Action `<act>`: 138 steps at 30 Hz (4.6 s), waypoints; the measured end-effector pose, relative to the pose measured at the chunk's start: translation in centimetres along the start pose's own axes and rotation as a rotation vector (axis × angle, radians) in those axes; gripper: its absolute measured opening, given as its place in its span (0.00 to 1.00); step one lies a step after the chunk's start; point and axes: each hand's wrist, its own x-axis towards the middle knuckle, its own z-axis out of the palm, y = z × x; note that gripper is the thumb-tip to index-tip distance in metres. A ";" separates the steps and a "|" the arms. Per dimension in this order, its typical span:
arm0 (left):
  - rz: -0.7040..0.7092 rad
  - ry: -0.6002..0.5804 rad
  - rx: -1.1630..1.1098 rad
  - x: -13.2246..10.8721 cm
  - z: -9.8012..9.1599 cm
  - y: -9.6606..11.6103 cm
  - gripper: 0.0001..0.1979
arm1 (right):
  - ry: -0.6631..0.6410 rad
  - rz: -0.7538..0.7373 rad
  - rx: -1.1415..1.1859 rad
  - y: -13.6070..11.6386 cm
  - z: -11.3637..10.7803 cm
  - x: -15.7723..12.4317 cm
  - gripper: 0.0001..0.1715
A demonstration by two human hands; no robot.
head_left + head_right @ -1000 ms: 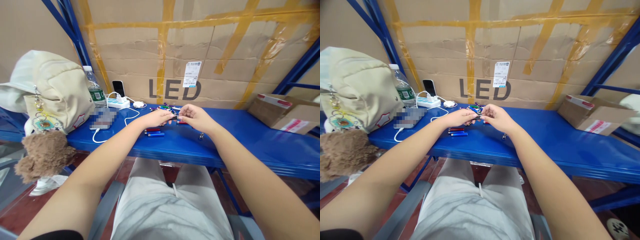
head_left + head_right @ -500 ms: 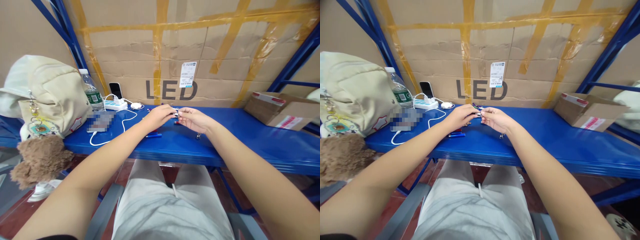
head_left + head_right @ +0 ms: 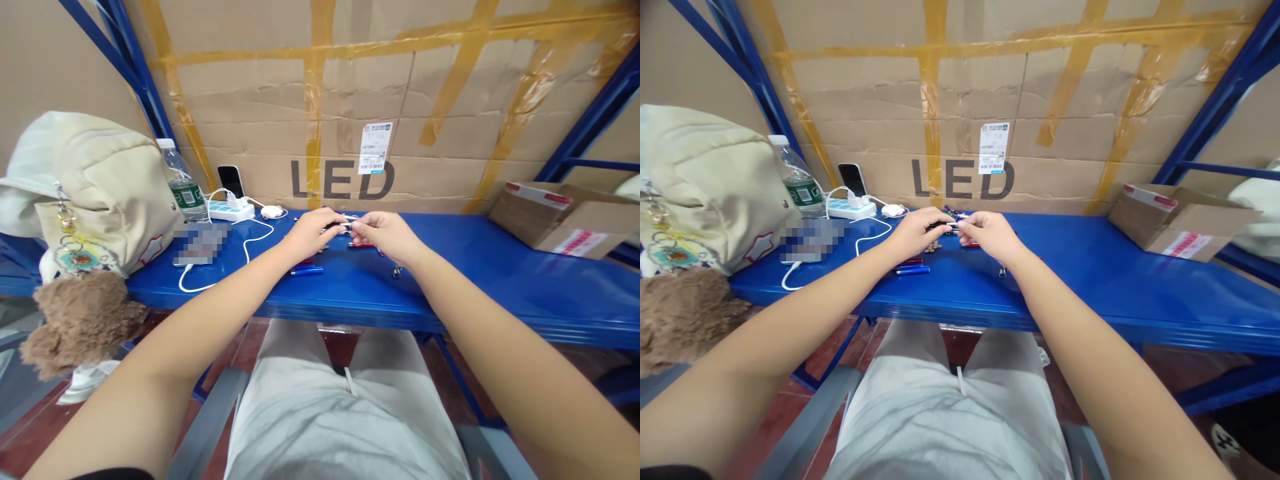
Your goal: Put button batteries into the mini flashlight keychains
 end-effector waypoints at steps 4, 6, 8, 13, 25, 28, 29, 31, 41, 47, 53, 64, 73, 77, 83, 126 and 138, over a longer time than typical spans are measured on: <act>0.203 -0.019 0.136 0.1 0.1 -0.3 0.10 | -0.081 0.088 0.095 0.1 -0.2 -0.1 0.15; 0.258 -0.023 0.201 0.3 0.2 -0.4 0.11 | -0.126 0.106 0.154 0.2 -0.4 -0.1 0.16; 0.264 -0.037 0.260 0.4 0.2 -0.4 0.12 | -0.165 0.121 0.191 0.4 -0.5 0.0 0.16; 0.032 -0.058 0.133 0.8 -0.1 0.3 0.10 | -0.039 -0.064 -0.143 0.4 -0.3 0.5 0.14; -0.471 -0.246 -0.438 0.6 -0.6 1.8 0.14 | -0.018 -0.432 -0.645 0.4 -1.5 0.4 0.14; -0.466 -0.238 -0.429 0.6 -0.6 1.8 0.15 | 0.003 -0.418 -0.678 0.3 -1.3 0.5 0.16; -0.460 -0.233 -0.414 0.6 -0.6 1.9 0.14 | 0.013 -0.418 -0.689 0.3 -1.3 0.5 0.16; -0.452 -0.215 -0.384 0.5 -0.6 2.1 0.14 | 0.038 -0.419 -0.706 0.2 -1.1 0.5 0.16; -0.382 -0.042 -0.328 0.8 -0.6 2.3 0.11 | 0.170 -0.327 -0.314 -0.6 -2.8 0.7 0.23; -0.414 -0.114 -0.350 0.5 -0.9 2.0 0.14 | 0.100 -0.274 -0.349 -0.2 -4.1 0.8 0.22; -0.430 -0.268 -0.372 0.4 -0.8 2.2 0.17 | -0.169 -0.330 -0.556 0.2 -1.2 0.0 0.22; 0.105 -0.095 0.049 0.4 -0.4 0.7 0.13 | -0.284 -0.077 -0.167 0.3 -1.0 0.1 0.27; -0.102 -0.055 0.080 0.4 -1.0 1.0 0.12 | 0.366 -0.030 -0.839 2.6 -6.8 3.4 0.15; -0.117 -0.093 0.074 0.4 -1.2 1.1 0.12 | 0.181 0.223 -1.104 4.5 -8.8 4.1 0.07; -0.114 -0.151 0.050 0.5 -1.2 1.2 0.12 | 0.114 0.289 -1.153 3.8 -8.1 3.9 0.14; -0.525 -0.366 -0.298 0.3 -0.6 2.1 0.15 | 0.029 -0.319 -1.523 -1.2 0.7 -0.7 0.19; -0.524 -0.373 -0.344 0.3 -0.7 2.3 0.15 | -0.030 -0.312 -1.358 -0.8 0.6 -0.5 0.17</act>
